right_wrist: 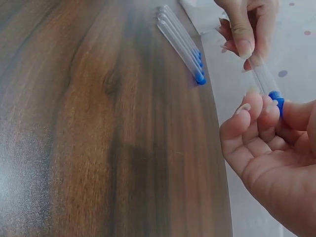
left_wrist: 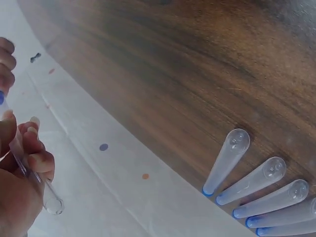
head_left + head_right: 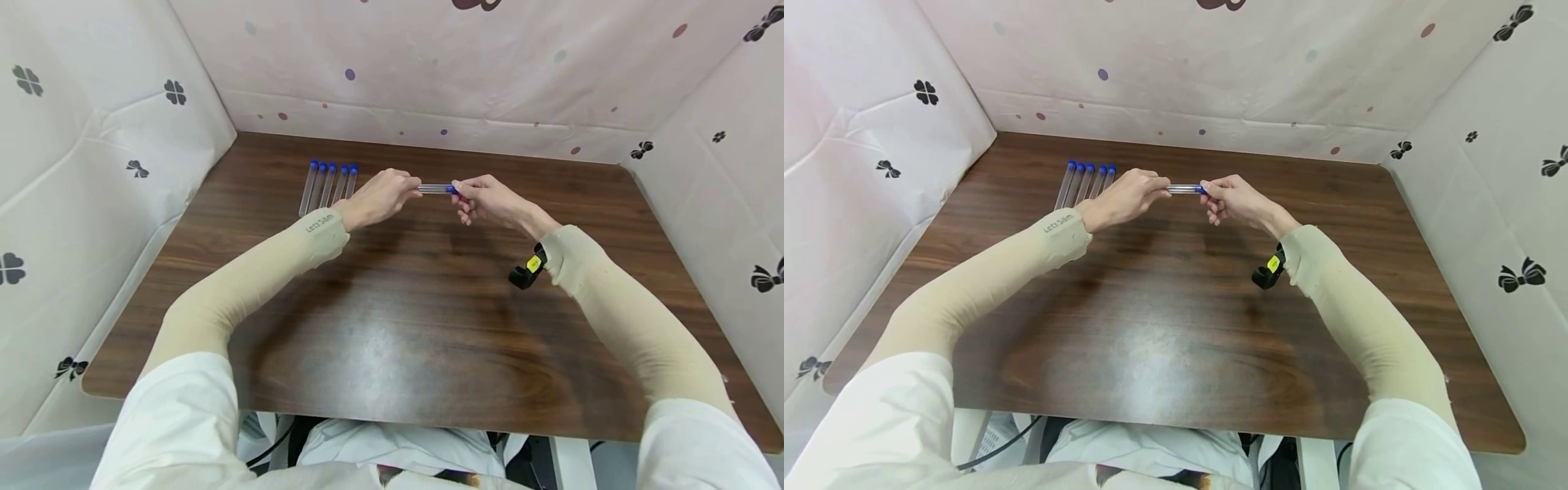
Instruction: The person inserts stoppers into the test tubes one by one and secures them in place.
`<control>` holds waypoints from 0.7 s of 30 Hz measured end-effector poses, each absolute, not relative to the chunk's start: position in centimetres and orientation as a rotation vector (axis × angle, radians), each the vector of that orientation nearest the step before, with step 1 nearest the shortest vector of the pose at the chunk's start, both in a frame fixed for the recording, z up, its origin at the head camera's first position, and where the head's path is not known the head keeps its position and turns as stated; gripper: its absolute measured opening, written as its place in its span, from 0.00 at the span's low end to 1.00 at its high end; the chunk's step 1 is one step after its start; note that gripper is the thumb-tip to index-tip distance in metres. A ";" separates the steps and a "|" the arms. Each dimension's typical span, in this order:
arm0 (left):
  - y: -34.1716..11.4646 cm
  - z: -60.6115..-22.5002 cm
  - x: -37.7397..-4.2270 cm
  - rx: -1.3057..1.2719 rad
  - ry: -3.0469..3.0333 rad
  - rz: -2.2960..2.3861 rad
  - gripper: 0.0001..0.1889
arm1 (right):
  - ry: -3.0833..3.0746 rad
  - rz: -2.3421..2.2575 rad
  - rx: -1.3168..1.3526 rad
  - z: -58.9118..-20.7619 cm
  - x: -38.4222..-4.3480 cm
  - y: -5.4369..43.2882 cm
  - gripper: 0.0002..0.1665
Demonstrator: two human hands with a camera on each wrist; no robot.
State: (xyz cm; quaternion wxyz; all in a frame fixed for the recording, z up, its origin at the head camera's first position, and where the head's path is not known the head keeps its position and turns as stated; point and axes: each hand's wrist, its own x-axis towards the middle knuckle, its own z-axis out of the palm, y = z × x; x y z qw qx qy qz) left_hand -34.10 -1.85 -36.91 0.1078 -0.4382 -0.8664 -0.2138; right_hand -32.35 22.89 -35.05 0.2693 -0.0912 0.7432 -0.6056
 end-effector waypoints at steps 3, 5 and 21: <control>-1.7 -36.9 -34.2 -1.295 -2.578 -0.631 0.12 | 1.998 -1.618 -0.262 -35.2 -32.3 23.0 0.22; -1.7 -36.9 -34.5 -1.306 -2.603 -0.644 0.12 | 2.071 -1.563 -0.283 -35.4 -32.3 23.0 0.24; -2.0 -37.0 -35.1 -1.291 -2.645 -0.725 0.13 | 2.535 -1.265 -0.492 -35.5 -32.6 22.6 0.20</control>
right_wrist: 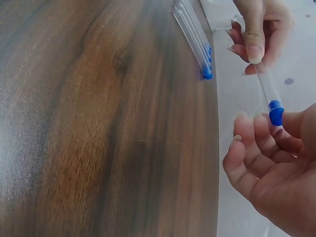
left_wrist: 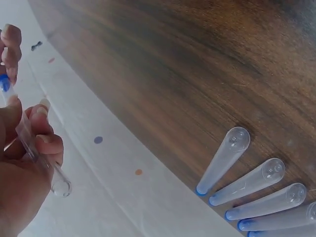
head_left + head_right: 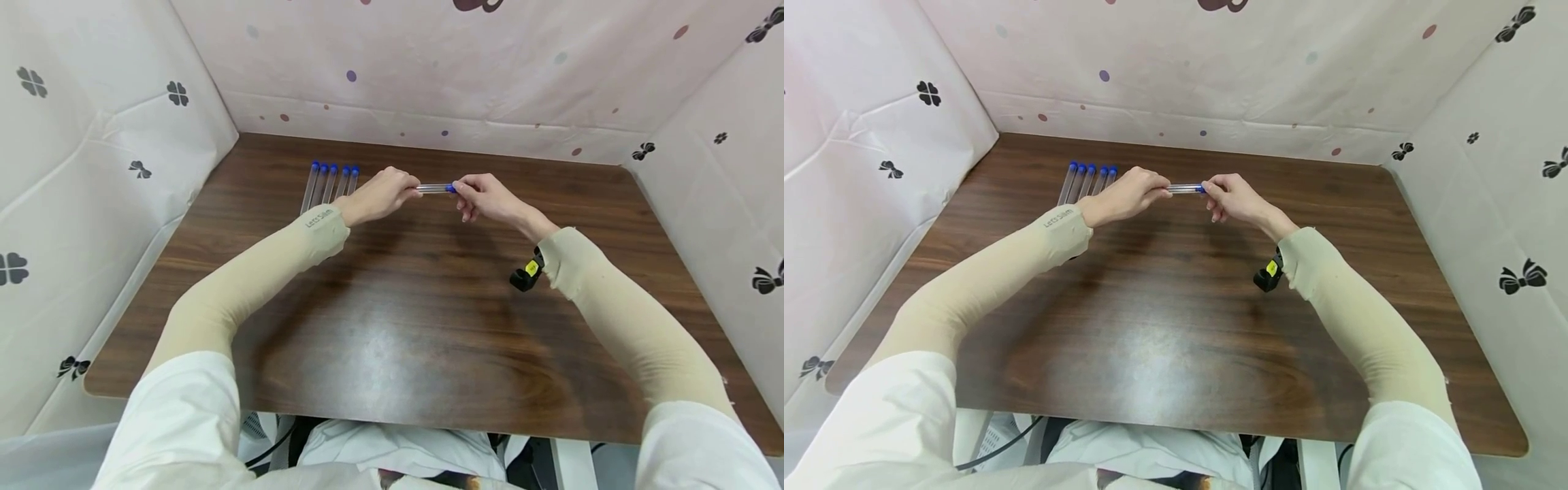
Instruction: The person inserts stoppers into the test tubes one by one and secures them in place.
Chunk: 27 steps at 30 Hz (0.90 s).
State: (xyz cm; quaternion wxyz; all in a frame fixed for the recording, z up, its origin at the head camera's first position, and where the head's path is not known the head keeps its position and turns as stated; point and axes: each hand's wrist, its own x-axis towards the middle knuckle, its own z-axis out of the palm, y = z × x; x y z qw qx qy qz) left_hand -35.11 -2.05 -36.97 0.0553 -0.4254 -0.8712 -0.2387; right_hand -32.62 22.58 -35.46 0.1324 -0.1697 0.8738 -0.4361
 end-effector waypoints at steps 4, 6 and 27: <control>-1.9 -36.9 -34.7 -1.276 -2.639 -0.700 0.12 | 2.479 -1.292 -0.477 -35.4 -32.6 22.5 0.20; -1.9 -36.9 -34.6 -1.262 -2.612 -0.668 0.11 | 2.419 -1.352 -0.431 -35.3 -32.6 22.4 0.20; -3.6 -36.1 -35.8 -0.908 -2.878 -0.538 0.11 | 2.598 -1.246 -0.308 -34.8 -32.4 21.7 0.31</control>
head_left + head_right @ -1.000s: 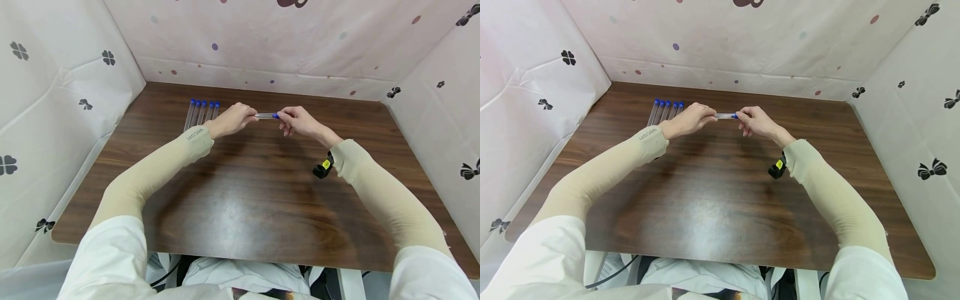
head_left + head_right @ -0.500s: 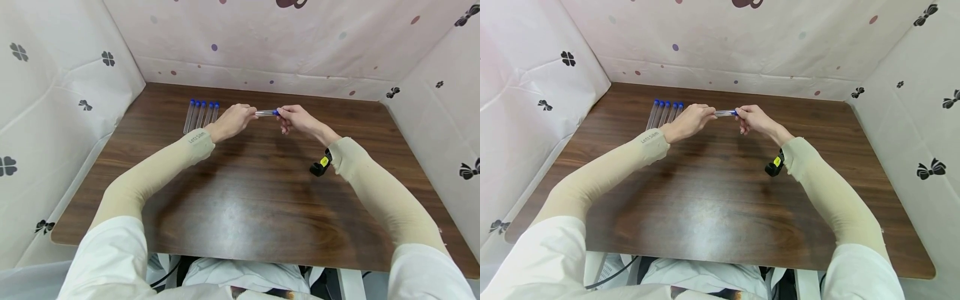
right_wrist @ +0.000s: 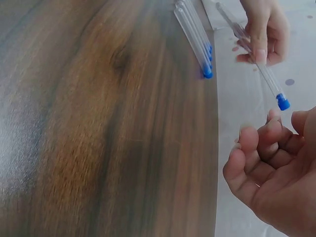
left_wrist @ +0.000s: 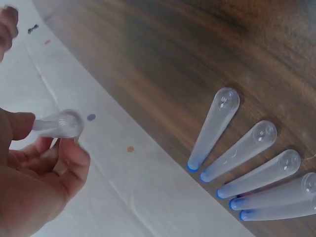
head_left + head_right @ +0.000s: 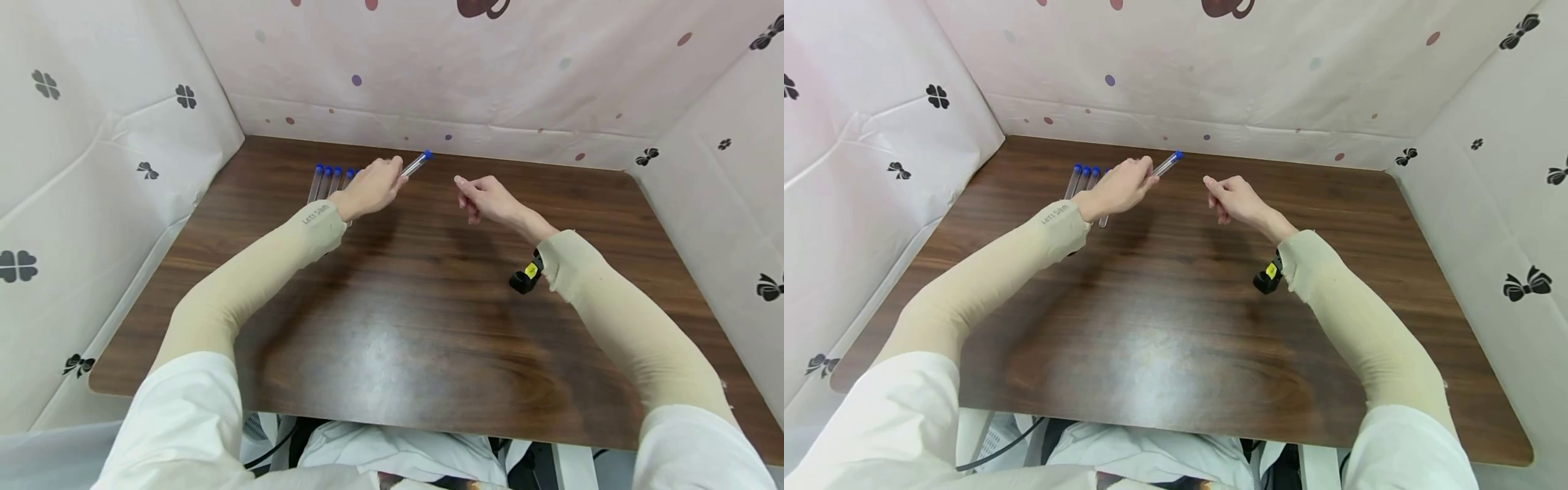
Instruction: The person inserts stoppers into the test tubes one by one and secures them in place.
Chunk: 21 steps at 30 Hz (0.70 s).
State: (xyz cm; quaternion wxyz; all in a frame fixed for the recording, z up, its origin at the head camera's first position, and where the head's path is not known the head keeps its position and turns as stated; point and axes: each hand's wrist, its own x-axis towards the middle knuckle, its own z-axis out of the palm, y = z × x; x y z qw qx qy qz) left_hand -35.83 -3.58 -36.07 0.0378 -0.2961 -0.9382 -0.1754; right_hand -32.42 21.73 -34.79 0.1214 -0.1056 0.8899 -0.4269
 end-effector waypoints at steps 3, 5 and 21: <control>-3.6 -35.9 -36.2 -0.796 -2.917 -0.533 0.12 | 2.584 -1.245 -0.294 -34.5 -32.3 21.7 0.30; -3.6 -35.9 -36.5 -0.733 -2.948 -0.515 0.14 | 2.579 -1.245 -0.300 -34.1 -31.9 21.5 0.30; -5.4 -37.6 -38.9 -0.364 -3.111 -0.725 0.13 | 2.604 -1.221 -0.324 -32.8 -30.2 20.4 0.33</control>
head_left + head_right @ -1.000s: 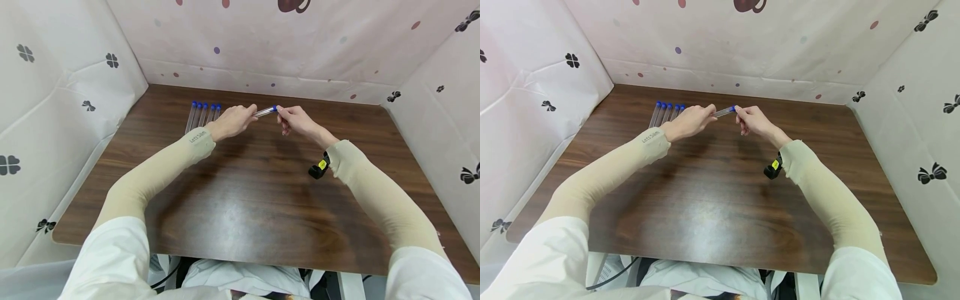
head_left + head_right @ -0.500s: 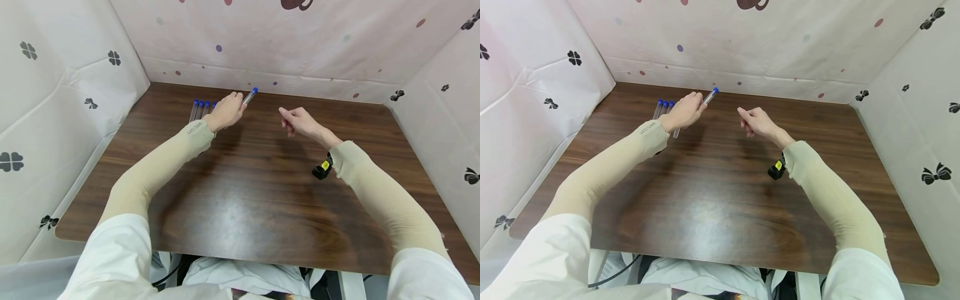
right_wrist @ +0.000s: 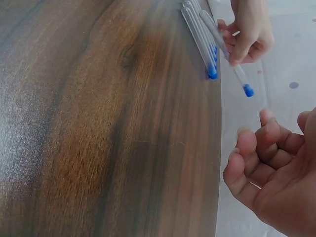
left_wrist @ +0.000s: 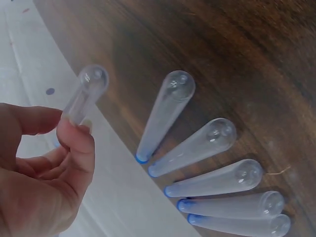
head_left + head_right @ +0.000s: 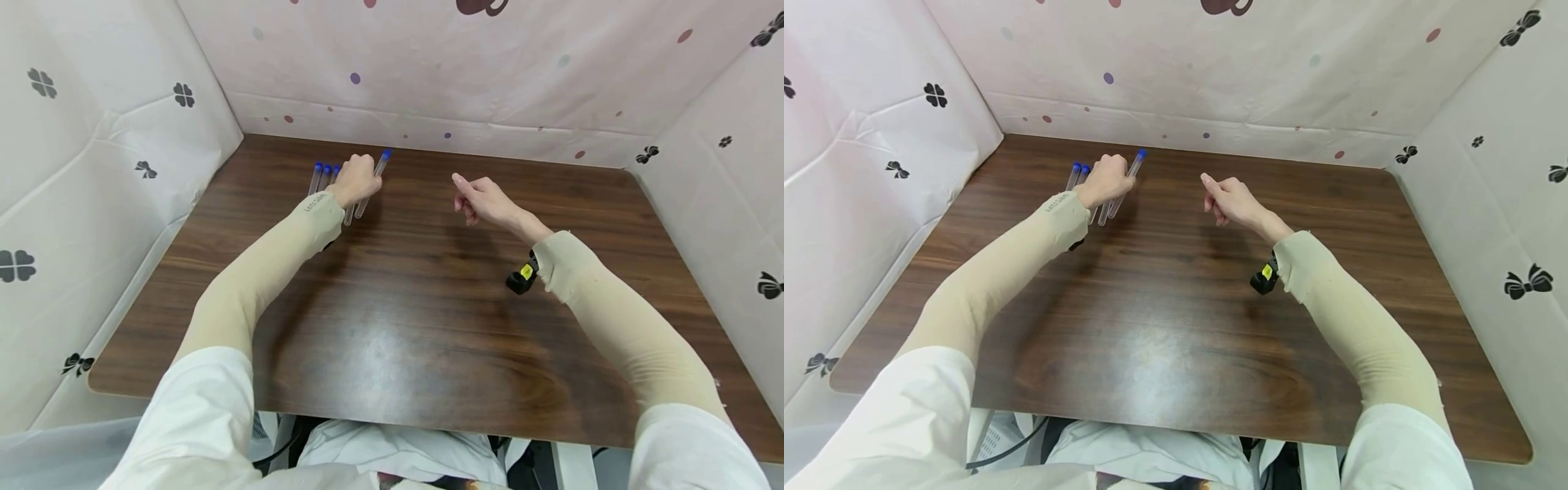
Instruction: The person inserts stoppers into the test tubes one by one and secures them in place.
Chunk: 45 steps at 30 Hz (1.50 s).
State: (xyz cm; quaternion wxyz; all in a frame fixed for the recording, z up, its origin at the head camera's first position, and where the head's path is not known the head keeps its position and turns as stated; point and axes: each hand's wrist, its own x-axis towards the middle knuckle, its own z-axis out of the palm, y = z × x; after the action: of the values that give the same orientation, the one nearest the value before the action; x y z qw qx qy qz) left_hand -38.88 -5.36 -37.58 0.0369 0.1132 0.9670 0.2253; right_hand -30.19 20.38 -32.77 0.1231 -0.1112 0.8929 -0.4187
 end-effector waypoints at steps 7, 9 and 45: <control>-5.5 -38.2 -39.0 0.270 2.925 0.685 0.12 | 2.623 -1.204 -0.333 -32.9 -30.1 20.5 0.33; -5.5 -38.3 -39.0 0.266 2.927 0.670 0.12 | 2.623 -1.204 -0.340 -32.9 -30.0 20.5 0.32; -5.3 -39.8 -39.5 0.286 3.031 0.415 0.10 | 2.682 -1.146 -0.415 -35.9 -32.0 22.4 0.37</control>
State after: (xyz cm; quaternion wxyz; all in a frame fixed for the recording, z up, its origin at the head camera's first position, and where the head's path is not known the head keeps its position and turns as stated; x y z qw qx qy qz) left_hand -39.45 -5.35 -39.77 0.0343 0.0931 0.9859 0.1350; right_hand -32.02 22.41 -35.89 0.0974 -0.1403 0.9061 -0.3871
